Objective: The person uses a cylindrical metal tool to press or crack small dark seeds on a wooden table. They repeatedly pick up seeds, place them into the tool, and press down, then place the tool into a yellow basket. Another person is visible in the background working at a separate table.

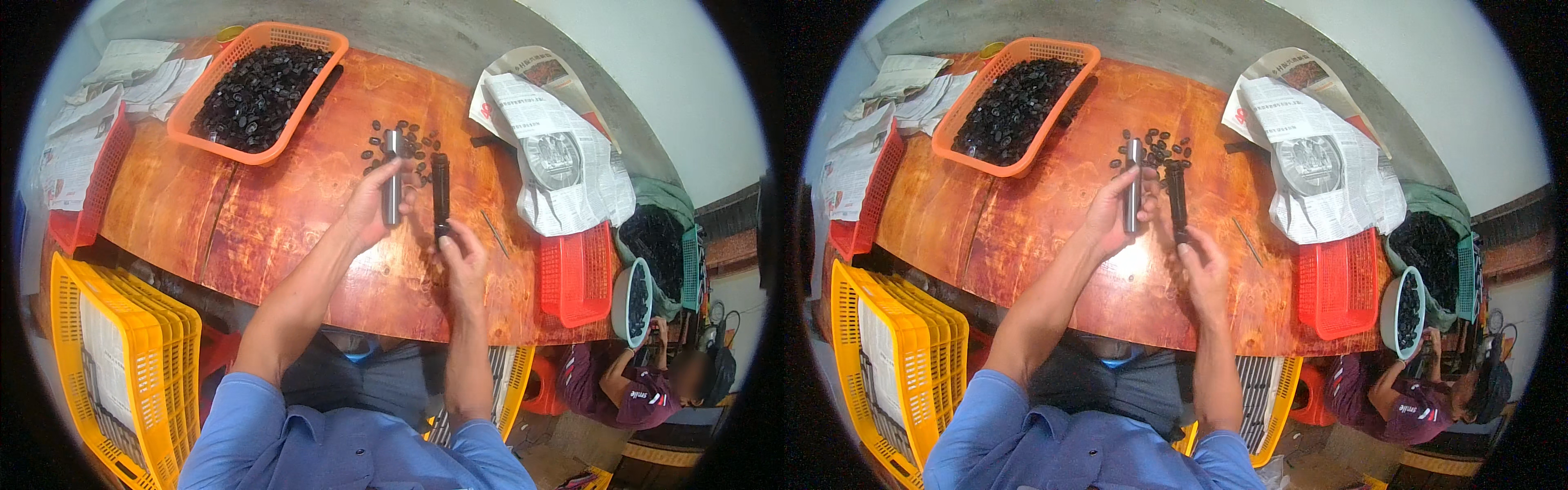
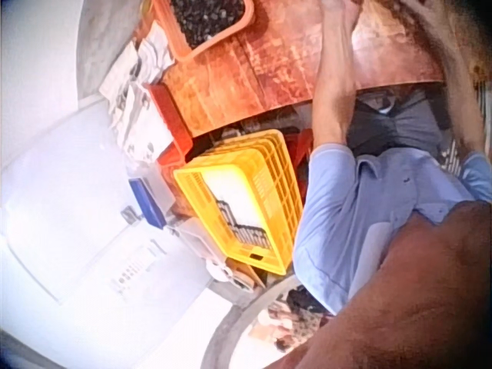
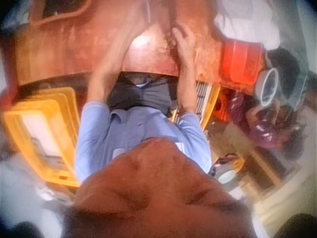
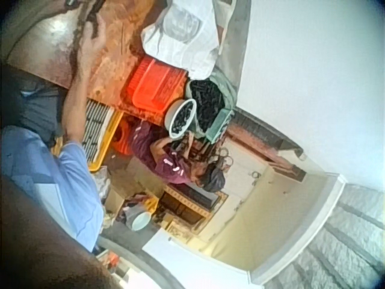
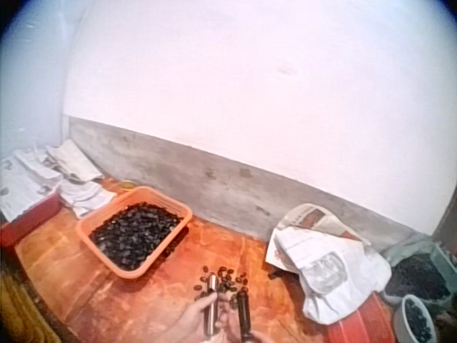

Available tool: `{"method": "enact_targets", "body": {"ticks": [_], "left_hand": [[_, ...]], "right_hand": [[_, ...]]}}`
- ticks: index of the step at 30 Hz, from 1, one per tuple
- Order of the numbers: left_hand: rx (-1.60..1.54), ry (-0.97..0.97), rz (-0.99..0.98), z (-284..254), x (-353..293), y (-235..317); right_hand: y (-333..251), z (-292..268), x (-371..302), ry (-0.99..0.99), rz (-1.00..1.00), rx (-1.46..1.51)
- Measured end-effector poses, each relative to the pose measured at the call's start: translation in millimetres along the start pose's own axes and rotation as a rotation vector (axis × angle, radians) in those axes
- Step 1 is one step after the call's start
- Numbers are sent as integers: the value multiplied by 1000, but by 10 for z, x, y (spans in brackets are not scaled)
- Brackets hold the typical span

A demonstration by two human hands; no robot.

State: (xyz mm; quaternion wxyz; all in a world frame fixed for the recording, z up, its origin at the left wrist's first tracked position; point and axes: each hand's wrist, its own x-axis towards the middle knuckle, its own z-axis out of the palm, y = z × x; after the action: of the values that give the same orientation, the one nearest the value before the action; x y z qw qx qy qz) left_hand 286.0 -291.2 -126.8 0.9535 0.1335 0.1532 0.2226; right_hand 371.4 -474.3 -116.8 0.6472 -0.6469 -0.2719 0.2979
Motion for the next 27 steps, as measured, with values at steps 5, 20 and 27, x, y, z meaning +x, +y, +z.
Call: {"method": "enact_targets", "body": {"ticks": [5, 20, 27], "left_hand": [[282, -171, -222, 26, -78, -118], [455, -46, 42, 111, -85, -190], [565, -74, -16, 24, -53, -170]], "right_hand": [[-303, -411, 174, -36, -476, -617], [-239, 185, -28, 66, -118, -372], [-30, 259, 37, 37, -78, -359]]}}
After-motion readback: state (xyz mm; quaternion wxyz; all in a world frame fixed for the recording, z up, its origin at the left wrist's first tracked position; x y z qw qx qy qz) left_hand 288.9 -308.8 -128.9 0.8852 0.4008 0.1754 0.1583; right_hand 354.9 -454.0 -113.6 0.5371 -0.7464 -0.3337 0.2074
